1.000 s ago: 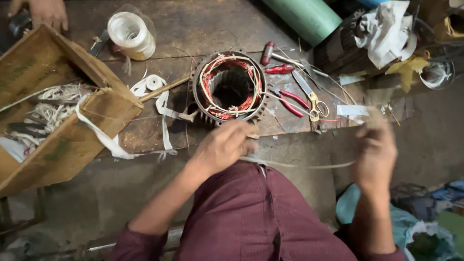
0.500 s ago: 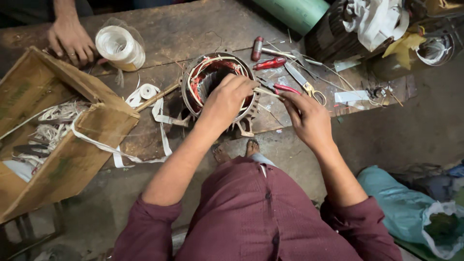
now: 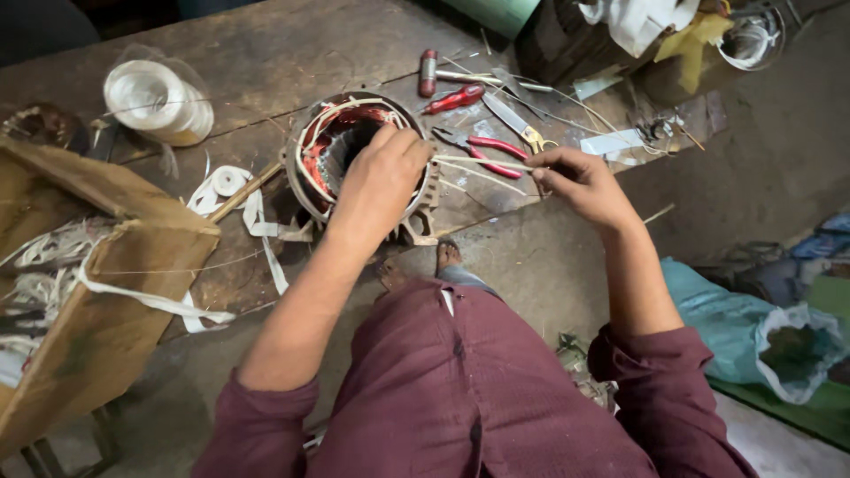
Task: The person winds a white insulated wire around a motor stator core, using a wooden stick to guide the wire into the slots. They repeatedly pull, wrap, and tuck the wire into the stator slots, occasionally using pliers to adjust the wire.
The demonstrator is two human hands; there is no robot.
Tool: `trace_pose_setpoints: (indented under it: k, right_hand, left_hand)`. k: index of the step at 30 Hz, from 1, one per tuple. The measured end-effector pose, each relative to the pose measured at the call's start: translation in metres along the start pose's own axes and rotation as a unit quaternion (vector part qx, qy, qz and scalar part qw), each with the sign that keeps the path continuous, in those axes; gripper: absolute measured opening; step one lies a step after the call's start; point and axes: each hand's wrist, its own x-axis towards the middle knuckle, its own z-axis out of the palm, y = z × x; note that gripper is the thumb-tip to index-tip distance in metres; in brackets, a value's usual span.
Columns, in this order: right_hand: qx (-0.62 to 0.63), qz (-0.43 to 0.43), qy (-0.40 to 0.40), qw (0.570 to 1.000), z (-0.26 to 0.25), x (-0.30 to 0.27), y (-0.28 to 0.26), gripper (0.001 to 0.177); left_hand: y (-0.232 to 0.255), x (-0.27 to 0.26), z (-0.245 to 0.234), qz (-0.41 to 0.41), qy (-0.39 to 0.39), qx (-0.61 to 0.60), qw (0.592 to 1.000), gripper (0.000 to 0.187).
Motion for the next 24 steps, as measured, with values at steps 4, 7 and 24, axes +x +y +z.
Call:
trace_pose_setpoints:
  k: [4, 7, 24]
  right_hand:
    - [-0.021, 0.001, -0.004, 1.0, -0.002, -0.005, 0.012, 0.022]
    - [-0.064, -0.06, -0.026, 0.996, -0.003, -0.009, 0.01, 0.023]
    - [0.121, 0.041, 0.049, 0.991, 0.015, -0.023, 0.031, 0.038]
  left_hand:
    - [0.0, -0.001, 0.0, 0.017, 0.004, 0.022, 1.0, 0.024]
    - [0.0, -0.002, -0.001, 0.022, 0.009, 0.025, 0.999, 0.024]
    - [0.059, 0.013, 0.022, 0.034, 0.013, 0.031, 0.999, 0.026]
